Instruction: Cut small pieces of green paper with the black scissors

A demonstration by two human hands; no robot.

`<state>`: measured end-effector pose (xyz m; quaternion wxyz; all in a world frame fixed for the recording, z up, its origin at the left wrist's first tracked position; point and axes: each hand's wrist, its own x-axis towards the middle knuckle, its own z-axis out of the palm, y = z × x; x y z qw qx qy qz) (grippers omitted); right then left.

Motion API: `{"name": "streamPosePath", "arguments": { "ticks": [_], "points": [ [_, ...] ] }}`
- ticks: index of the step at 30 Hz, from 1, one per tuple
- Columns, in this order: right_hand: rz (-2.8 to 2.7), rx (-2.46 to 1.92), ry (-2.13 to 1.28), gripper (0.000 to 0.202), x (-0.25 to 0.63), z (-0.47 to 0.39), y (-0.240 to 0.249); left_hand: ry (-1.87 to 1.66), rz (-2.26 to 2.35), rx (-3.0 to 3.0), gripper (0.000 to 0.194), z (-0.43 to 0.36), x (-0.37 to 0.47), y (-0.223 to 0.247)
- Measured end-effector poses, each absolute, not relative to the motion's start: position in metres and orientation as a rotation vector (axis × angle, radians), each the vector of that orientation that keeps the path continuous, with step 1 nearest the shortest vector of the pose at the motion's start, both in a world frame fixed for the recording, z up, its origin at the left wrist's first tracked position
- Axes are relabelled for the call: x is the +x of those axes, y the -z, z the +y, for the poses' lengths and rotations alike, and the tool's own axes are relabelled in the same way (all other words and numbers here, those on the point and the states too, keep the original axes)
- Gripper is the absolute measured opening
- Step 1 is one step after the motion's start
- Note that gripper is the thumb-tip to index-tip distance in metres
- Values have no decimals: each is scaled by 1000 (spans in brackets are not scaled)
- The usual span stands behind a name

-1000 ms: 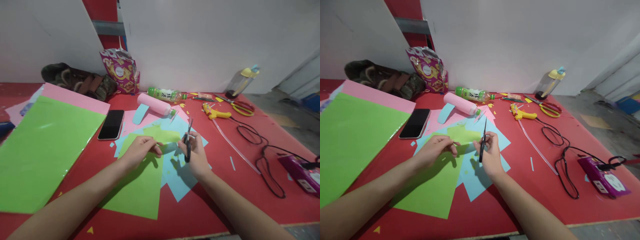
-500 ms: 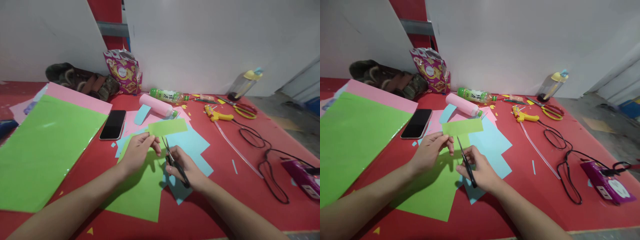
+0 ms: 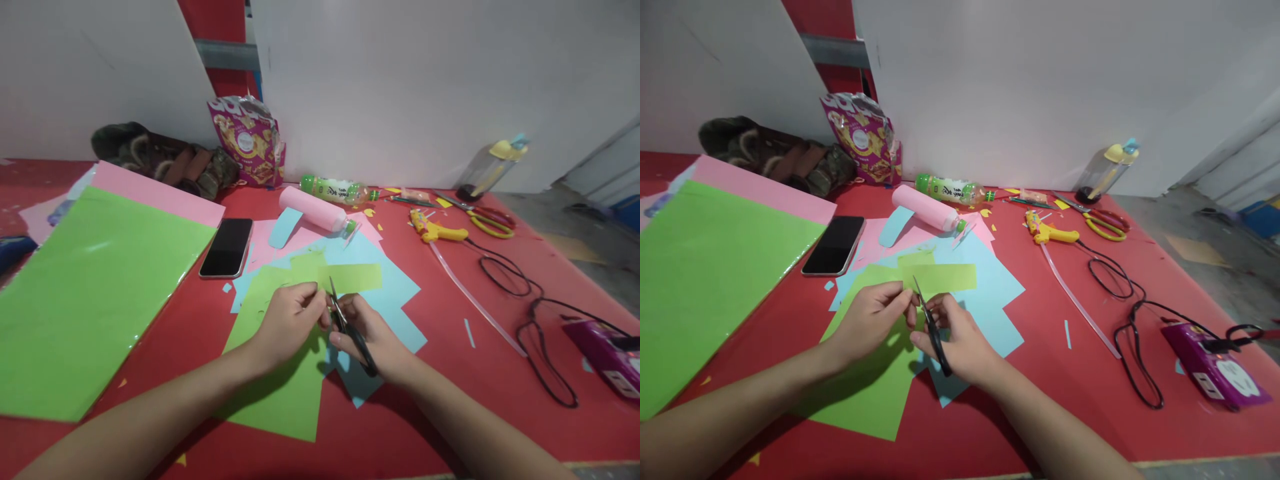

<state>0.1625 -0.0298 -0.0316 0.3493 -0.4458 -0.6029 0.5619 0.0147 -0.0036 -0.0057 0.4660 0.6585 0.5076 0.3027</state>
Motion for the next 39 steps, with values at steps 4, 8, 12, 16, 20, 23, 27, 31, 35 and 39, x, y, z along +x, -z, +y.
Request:
{"name": "streamPosePath", "arguments": {
  "ticks": [4, 8, 12, 16, 20, 23, 27, 31, 35, 39],
  "points": [
    [-1604, -1185, -1425, 22, 164, -29, 33, -722, 1287, 1736, 30, -4, 14, 3],
    [-1614, -1207, -1419, 22, 163, -29, 33, -701, 1293, 1762, 31, -4, 13, 2],
    [-1597, -1233, -1401, 25, 162, -29, 33, -700, 1281, 1743, 30, -4, 13, 2],
    [-1576, -1253, -1389, 26, 161, -28, 31, -712, 1264, 1671, 30, -4, 13, 2],
    [-1550, -1251, -1389, 28, 160, -28, 29, -727, 1240, 1617, 31, -4, 13, 3],
    [-1530, -1244, -1394, 29, 160, -27, 29, -738, 1221, 1597, 32, -3, 13, 3],
    [-1518, -1240, -1408, 29, 160, -28, 30, -742, 1204, 1545, 32, -1, 12, 5],
    [-1510, -1261, -1399, 27, 160, -28, 32, -731, 1184, 1518, 27, 1, 11, 5],
    [-1485, -1260, -1400, 26, 160, -28, 33, -711, 1160, 1509, 24, 2, 10, 3],
    [-1444, -1271, -1409, 29, 160, -28, 31, -689, 1151, 1535, 25, 4, 8, 2]
  ]
}}
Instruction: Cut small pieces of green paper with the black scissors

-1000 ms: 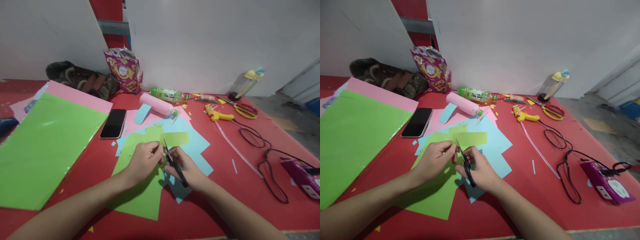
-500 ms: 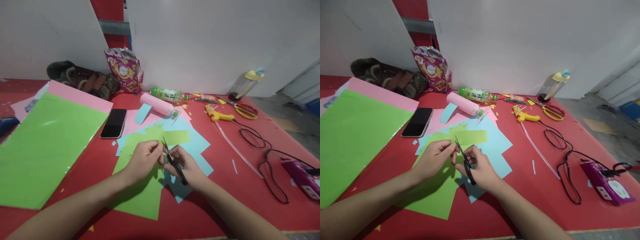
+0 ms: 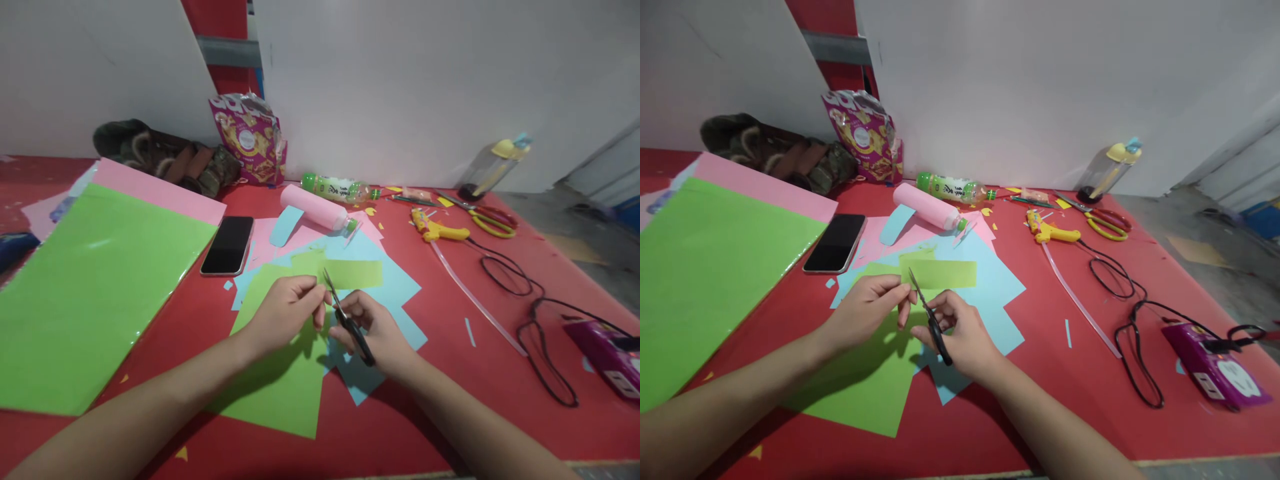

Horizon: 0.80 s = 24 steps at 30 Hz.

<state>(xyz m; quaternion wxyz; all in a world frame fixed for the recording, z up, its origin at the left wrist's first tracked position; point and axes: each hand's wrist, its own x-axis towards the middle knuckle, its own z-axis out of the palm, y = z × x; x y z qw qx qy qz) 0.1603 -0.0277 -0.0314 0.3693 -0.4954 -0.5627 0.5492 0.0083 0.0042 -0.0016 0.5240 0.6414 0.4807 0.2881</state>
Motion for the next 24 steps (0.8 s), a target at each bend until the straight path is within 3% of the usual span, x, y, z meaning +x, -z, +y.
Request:
{"name": "streamPosePath", "arguments": {
  "ticks": [24],
  "points": [
    [-1316, -1223, -1553, 37, 158, -28, 26, -389, 934, 1610, 22, 28, -16, -13]
  ]
}}
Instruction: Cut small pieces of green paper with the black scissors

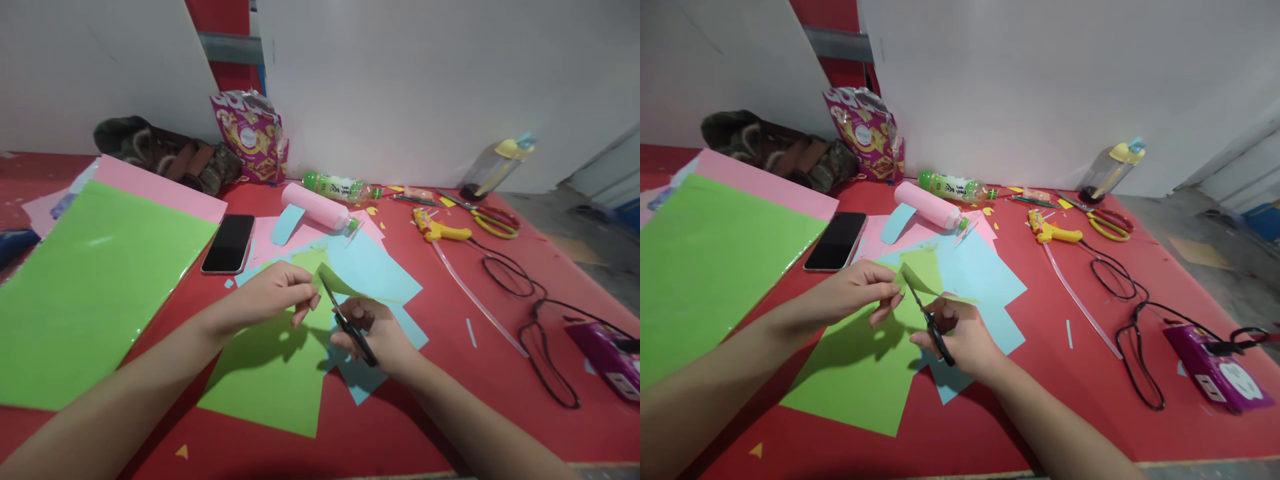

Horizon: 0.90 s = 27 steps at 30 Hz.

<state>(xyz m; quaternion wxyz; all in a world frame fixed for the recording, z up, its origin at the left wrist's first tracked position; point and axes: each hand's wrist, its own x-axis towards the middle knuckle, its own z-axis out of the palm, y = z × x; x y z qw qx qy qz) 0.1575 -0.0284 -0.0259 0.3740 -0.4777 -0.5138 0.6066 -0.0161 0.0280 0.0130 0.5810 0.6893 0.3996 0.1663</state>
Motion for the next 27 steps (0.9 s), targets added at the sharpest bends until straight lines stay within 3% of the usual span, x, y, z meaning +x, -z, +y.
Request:
{"name": "streamPosePath", "arguments": {
  "ticks": [27],
  "points": [
    [-1312, -1164, -1822, 40, 161, -26, 34, -67, 669, 1338, 23, 41, -31, 0]
  ]
}}
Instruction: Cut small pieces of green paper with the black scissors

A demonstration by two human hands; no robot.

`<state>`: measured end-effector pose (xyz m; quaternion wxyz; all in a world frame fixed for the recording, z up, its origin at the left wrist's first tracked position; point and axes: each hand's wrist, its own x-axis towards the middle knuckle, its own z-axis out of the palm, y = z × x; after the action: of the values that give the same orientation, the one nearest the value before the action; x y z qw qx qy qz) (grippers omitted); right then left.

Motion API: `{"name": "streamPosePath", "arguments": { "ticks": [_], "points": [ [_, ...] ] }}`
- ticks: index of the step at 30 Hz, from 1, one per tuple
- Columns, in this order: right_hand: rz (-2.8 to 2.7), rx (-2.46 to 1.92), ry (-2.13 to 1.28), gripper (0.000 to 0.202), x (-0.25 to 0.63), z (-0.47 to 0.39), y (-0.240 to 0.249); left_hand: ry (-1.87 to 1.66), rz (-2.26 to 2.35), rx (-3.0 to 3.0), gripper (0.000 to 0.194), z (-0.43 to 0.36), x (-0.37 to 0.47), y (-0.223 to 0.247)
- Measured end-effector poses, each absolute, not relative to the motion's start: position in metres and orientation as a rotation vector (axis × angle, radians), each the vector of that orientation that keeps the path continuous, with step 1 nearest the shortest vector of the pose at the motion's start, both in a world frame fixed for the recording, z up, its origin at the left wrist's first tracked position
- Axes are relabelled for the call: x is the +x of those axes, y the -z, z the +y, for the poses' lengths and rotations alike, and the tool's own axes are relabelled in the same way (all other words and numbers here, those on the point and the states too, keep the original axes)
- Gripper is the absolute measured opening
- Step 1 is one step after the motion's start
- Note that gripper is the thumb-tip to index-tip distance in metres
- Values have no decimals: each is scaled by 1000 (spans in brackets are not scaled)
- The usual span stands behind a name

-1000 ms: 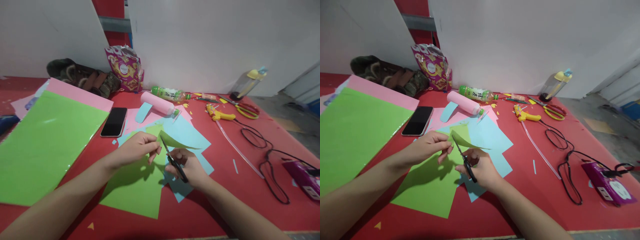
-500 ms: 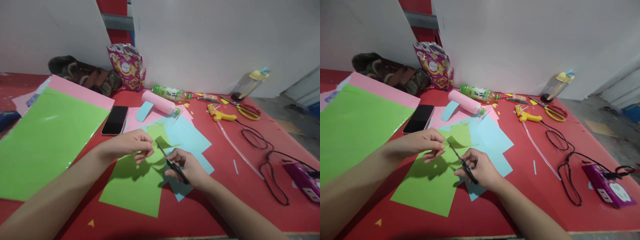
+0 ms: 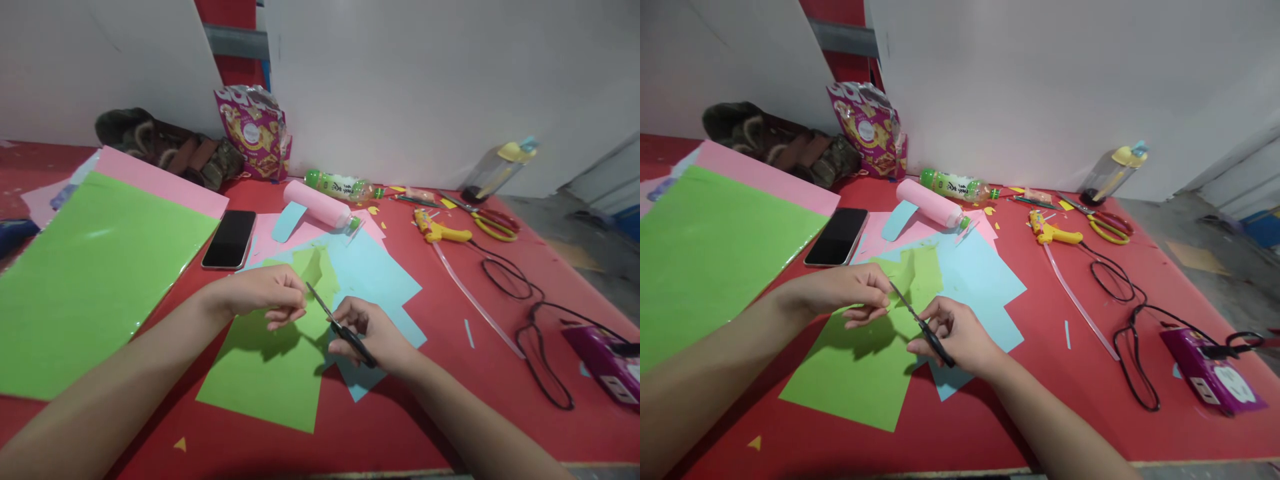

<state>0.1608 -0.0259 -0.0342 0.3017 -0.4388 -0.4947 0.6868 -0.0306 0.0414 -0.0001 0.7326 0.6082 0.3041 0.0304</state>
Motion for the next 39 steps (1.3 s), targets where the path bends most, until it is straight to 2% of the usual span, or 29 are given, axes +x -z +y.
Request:
{"name": "streamPosePath", "arguments": {
  "ticks": [8, 12, 27, 39],
  "points": [
    [-1257, -1124, -1648, 37, 161, -24, 34, -93, 661, 1324, 23, 40, -27, 7],
    [-1206, -1050, -1546, 43, 162, -23, 34, -76, 668, 1342, 22, 33, -18, 9],
    [-1249, -1108, -1601, 42, 157, -27, 30, 65, 700, 1526, 19, 15, -1, 18],
    [-999, -1176, -1442, 39, 159, -22, 36, -265, 838, 1657, 13, 10, 5, 17]
  ]
}}
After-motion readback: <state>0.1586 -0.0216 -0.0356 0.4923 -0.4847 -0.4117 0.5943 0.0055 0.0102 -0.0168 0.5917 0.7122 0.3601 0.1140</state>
